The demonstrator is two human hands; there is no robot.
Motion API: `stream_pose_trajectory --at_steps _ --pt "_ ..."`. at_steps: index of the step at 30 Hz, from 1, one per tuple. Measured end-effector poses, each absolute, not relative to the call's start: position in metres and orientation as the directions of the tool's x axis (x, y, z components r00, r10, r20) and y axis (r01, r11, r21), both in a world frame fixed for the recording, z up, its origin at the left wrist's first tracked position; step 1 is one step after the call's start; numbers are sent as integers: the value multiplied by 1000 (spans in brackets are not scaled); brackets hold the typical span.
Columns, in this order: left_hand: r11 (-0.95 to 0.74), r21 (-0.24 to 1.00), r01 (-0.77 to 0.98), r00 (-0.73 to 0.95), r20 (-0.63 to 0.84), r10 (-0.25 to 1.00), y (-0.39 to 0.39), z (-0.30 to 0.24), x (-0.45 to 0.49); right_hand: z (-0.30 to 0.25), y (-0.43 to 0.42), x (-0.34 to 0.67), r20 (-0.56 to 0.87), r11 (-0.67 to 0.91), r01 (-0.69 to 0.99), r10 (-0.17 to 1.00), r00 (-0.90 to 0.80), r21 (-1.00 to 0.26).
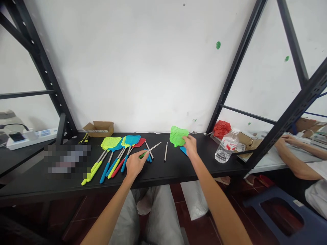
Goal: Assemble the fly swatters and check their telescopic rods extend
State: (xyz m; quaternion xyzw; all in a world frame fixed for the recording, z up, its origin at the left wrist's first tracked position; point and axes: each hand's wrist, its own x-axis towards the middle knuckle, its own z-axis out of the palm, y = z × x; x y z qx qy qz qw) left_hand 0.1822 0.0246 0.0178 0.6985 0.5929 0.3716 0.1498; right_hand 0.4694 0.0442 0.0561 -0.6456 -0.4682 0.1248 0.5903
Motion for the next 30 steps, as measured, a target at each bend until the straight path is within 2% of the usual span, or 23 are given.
stream_pose_trajectory --at_steps 1,2,3,5,12,19,30 --pt "-248 649 719 21 337 941 24 18 182 42 45 459 302 211 226 789 534 -951" --pt "-244 649 721 18 334 942 23 18 183 28 46 449 213 252 -5 829 518 -968" --pt "-238 650 722 11 333 943 23 18 183 14 47 440 147 261 -167 853 501 -951" --pt "-231 651 723 -3 336 942 24 18 183 -8 48 427 96 271 -318 876 472 -909" --pt "-230 634 739 1 340 941 25 18 185 -18 48 419 98 314 -352 852 515 -882" --pt "-287 579 763 107 325 940 19 23 187 -13 45 414 143 331 -309 853 501 -892" --pt "-294 567 769 103 345 933 24 16 186 -19 48 417 183 343 -273 859 478 -899"
